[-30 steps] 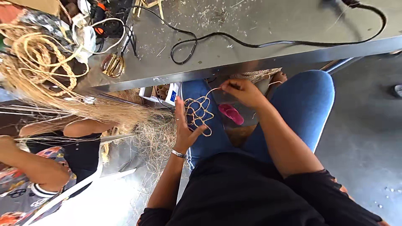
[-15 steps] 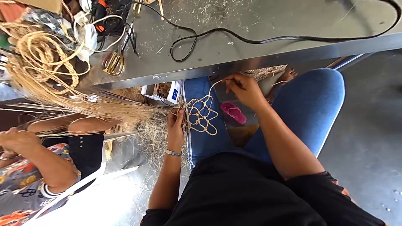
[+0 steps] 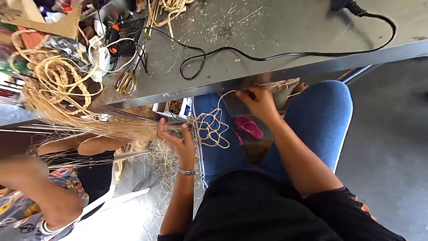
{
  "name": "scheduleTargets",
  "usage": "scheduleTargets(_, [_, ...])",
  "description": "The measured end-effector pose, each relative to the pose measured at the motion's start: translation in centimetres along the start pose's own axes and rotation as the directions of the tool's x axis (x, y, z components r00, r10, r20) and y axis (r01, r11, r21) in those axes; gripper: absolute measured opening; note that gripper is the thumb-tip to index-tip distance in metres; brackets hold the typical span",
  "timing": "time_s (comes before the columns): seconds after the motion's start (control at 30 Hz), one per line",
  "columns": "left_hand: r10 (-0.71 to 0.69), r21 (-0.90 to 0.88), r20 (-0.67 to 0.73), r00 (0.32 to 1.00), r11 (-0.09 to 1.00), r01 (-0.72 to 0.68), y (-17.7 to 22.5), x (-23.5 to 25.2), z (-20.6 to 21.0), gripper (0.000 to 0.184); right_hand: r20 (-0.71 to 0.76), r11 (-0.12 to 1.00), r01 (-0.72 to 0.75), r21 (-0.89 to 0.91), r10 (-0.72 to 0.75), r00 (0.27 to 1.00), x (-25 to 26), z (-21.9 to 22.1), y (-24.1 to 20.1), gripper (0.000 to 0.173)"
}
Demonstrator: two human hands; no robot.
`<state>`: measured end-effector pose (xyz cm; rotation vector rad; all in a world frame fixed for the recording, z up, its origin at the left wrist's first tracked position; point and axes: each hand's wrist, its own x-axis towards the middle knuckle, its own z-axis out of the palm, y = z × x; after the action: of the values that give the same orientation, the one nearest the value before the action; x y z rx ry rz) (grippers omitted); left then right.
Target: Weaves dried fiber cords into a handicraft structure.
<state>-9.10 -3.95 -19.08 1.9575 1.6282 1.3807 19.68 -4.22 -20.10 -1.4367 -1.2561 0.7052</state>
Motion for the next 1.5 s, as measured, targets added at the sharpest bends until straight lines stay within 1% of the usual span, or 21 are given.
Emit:
scheduleTargets(0.03, [0.125, 0.016, 0.029, 0.992, 0.992, -0.125, 0.9, 0.4, 0.0, 0.052, -0.007, 1.0, 0.022, 0.002, -0.022, 1.0, 0.0, 0.1, 0.1, 0.03])
scheduleTargets(0.07, [0.214, 0.024, 0.099, 0.972, 0.976, -0.217, 2.1, 0.9, 0.1, 0.042, -0.011, 0.999, 0.048, 0.003, -0.048, 0.999, -0.1, 0.1, 0.2, 0.03])
scheduleTargets(0.1, [0.262, 0.025, 0.198, 0.944, 0.962, -0.272, 3.2, 1.5, 0.4, 0.038, -0.014, 0.998, 0.068, 0.001, -0.068, 0.998, -0.1, 0.2, 0.3, 0.029])
scheduleTargets(0.17, [0.28, 0.077, 0.375, 0.884, 0.941, -0.33, 5.0, 2.4, 1.7, 0.037, -0.008, 0.996, 0.088, -0.015, -0.088, 0.996, -0.2, 0.2, 0.3, 0.029])
scheduleTargets(0.2, [0.277, 0.129, 0.425, 0.862, 0.924, -0.36, 5.4, 2.6, 2.6, 0.037, 0.007, 0.996, 0.085, -0.017, -0.085, 0.996, -0.2, 0.1, 0.2, 0.031])
scheduleTargets(0.27, [0.266, 0.207, 0.459, 0.848, 0.896, -0.393, 5.4, 2.8, 4.2, 0.027, 0.024, 0.994, 0.104, -0.013, -0.104, 0.994, -0.3, -0.1, 0.2, 0.035])
scheduleTargets(0.3, [0.26, 0.215, 0.459, 0.85, 0.895, -0.39, 5.4, 3.0, 4.5, 0.022, 0.032, 0.992, 0.122, -0.019, -0.122, 0.992, -0.2, -0.2, 0.2, 0.033])
scheduleTargets(0.37, [0.229, 0.13, 0.467, 0.854, 0.938, -0.323, 5.6, 3.4, 4.1, 0.019, 0.075, 0.985, 0.168, -0.038, -0.165, 0.983, -0.2, -0.7, 0.1, 0.027])
scheduleTargets(0.43, [0.16, -0.062, 0.51, 0.845, 0.987, -0.15, 6.3, 4.0, 2.7, 0.019, 0.15, 0.973, 0.233, -0.001, -0.23, 0.962, -0.4, -1.1, -0.3, 0.021])
scheduleTargets(0.5, [0.094, -0.247, 0.565, 0.82, 0.967, 0.059, 7.1, 4.5, 1.0, 0.018, 0.201, 0.954, 0.29, 0.077, -0.3, 0.933, -0.7, -1.4, -1.4, 0.017])
scheduleTargets(0.57, [0.073, -0.361, 0.598, 0.798, 0.914, 0.187, 8.1, 4.6, -0.4, 0.018, 0.176, 0.943, 0.294, 0.155, -0.319, 0.931, -1.2, -1.5, -3.3, 0.014])
scheduleTargets(0.63, [0.09, -0.431, 0.594, 0.8, 0.874, 0.222, 9.1, 4.5, -1.1, 0.018, 0.125, 0.93, 0.273, 0.245, -0.309, 0.943, -1.6, -1.6, -5.3, 0.013])
scheduleTargets(0.7, [0.125, -0.493, 0.569, 0.813, 0.843, 0.215, 10.0, 4.5, -1.2, 0.018, 0.055, 0.907, 0.289, 0.307, -0.32, 0.946, -1.8, -1.5, -7.1, 0.012])
scheduleTargets(0.8, [0.201, -0.6, 0.518, 0.831, 0.778, 0.186, 11.1, 4.6, -1.2, 0.019, -0.033, 0.885, 0.337, 0.321, -0.345, 0.938, -2.0, -1.7, -9.1, 0.012])
scheduleTargets(0.87, [0.239, -0.643, 0.475, 0.847, 0.751, 0.148, 11.7, 4.7, -1.1, 0.018, -0.044, 0.883, 0.356, 0.306, -0.361, 0.932, -1.9, -1.9, -10.1, 0.013])
scheduleTargets(0.93, [0.256, -0.668, 0.432, 0.865, 0.735, 0.116, 12.2, 4.9, -1.0, 0.018, -0.037, 0.883, 0.334, 0.33, -0.342, 0.939, -1.6, -2.3, -11.1, 0.014])
scheduleTargets(1.07, [0.247, -0.671, 0.382, 0.891, 0.737, 0.083, 12.6, 5.0, -0.6, 0.016, 0.032, 0.854, 0.265, 0.448, -0.312, 0.95, -1.4, -2.3, -12.7, 0.012])
scheduleTargets(1.2, [0.247, -0.638, 0.328, 0.912, 0.77, 0.021, 12.7, 4.8, 0.1, 0.015, 0.06, 0.849, 0.212, 0.485, -0.274, 0.96, -1.9, -1.7, -12.9, 0.01])
scheduleTargets(1.27, [0.244, -0.622, 0.308, 0.92, 0.783, 0.0, 12.7, 4.8, 0.3, 0.014, 0.058, 0.842, 0.227, 0.489, -0.291, 0.955, -2.2, -1.6, -12.8, 0.012])
scheduleTargets(1.4, [0.242, -0.586, 0.295, 0.924, 0.81, -0.025, 13.0, 4.5, 0.6, 0.013, 0.035, 0.854, 0.316, 0.413, -0.362, 0.931, -2.4, -1.7, -12.9, 0.027])
scheduleTargets(1.5, [0.257, -0.557, 0.313, 0.914, 0.829, -0.042, 13.1, 4.4, 0.6, 0.014, 0.006, 0.861, 0.303, 0.409, -0.334, 0.942, -2.5, -1.9, -13.0, 0.029])
